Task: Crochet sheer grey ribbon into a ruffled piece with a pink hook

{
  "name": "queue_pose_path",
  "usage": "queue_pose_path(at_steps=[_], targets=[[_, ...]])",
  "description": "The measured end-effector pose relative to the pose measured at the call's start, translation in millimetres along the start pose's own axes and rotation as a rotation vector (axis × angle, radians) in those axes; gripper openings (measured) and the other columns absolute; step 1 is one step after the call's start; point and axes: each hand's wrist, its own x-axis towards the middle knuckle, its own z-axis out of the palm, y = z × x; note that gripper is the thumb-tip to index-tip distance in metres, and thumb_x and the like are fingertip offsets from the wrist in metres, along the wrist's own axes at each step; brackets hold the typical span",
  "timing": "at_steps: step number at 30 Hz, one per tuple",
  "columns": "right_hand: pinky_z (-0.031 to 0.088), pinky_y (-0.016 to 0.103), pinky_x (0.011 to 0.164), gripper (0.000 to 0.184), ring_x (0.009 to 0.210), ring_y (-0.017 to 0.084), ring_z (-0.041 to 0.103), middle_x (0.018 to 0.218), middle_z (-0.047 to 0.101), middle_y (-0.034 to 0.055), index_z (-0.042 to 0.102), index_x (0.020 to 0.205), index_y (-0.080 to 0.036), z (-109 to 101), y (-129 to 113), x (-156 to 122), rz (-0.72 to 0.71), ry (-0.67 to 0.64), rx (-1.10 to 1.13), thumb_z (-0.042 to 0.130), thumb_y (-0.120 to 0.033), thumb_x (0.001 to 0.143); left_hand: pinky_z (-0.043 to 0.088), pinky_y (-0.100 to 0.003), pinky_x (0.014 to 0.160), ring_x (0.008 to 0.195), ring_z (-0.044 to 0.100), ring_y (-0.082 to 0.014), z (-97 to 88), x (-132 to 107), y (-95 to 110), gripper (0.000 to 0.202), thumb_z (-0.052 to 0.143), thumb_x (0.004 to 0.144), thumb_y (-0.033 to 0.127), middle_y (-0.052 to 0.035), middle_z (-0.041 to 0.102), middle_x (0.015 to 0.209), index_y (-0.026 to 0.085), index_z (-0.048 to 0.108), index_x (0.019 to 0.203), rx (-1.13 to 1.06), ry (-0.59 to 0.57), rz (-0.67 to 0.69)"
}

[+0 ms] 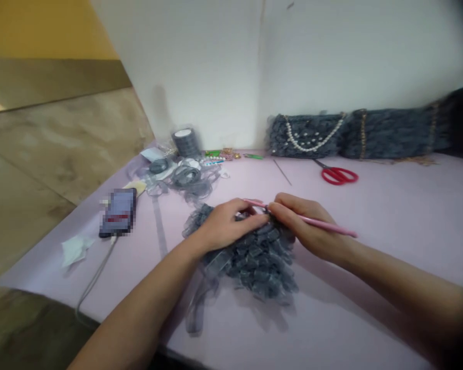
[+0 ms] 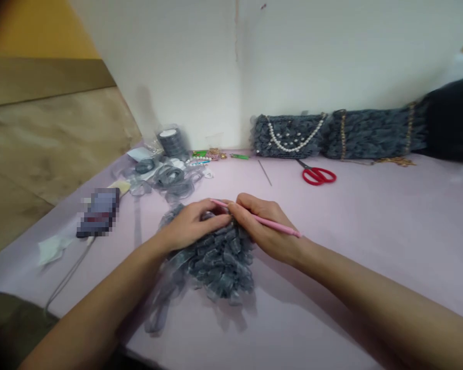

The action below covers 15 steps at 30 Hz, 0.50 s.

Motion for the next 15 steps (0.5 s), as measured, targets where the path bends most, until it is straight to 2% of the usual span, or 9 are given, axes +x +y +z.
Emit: queue_pose_path(at_steps=[3,5,7,9,15], targets=[[0.025,0.022,0.046,0.038,0.053,0.009,0.032,0.060,0.035,-0.0047,0.035,0.064,-0.020,-2.3,1.8,1.6,-0.044,0.003,0.053,0.042,-0.040,0.096,0.037,-0.034,0.100,0.113,0.056,-0.0227,-17.2,1.4,0.1,0.030,0.055,0.090,0.038,-0.0079,0.065,0.120,0.019,0.072,0.106,0.029,0.038,0.068],[0.026,0.021,0.047,0.038,0.053,0.008,0.032,0.060,0.035,-0.0051,0.035,0.064,-0.020,-4.3,3.1,2.5,-0.063,-0.007,0.100,0.042,-0.038,0.096,0.039,-0.033,0.096,0.112,0.056,-0.0220,-20.9,1.3,1.1,0.037,0.055,0.091,0.037,-0.0063,0.064,0.123,0.024,0.063,0.125,-0.090,0.028,0.022],[0.025,0.021,0.046,0.038,0.053,0.008,0.031,0.060,0.034,-0.0054,0.034,0.064,-0.020,-5.9,4.4,2.6,-0.064,-0.017,0.143,0.042,-0.039,0.096,0.040,-0.031,0.093,0.108,0.058,-0.0197,-17.6,-0.3,4.2,0.050,0.055,0.092,0.036,-0.0034,0.066,0.117,0.031,0.047,0.141,-0.256,-0.029,-0.038],[0.025,0.021,0.046,0.038,0.053,0.007,0.030,0.060,0.033,-0.0056,0.034,0.064,-0.020,-7.3,6.0,2.3,-0.064,-0.033,0.171,0.042,-0.039,0.096,0.041,-0.029,0.089,0.102,0.059,-0.0173,-10.4,-2.4,8.3,0.056,0.056,0.092,0.035,-0.0013,0.068,0.109,0.035,0.039,0.145,-0.393,-0.078,-0.091],[0.026,0.021,0.048,0.038,0.055,0.008,0.032,0.063,0.034,-0.0048,0.036,0.064,-0.019,-11.1,10.3,4.0,-0.079,-0.064,0.179,0.043,-0.040,0.096,0.043,-0.027,0.074,0.079,0.061,-0.0135,3.6,-4.2,12.4,0.063,0.063,0.086,0.031,-0.0004,0.066,0.092,0.034,0.039,0.144,-0.639,-0.067,-0.175]])
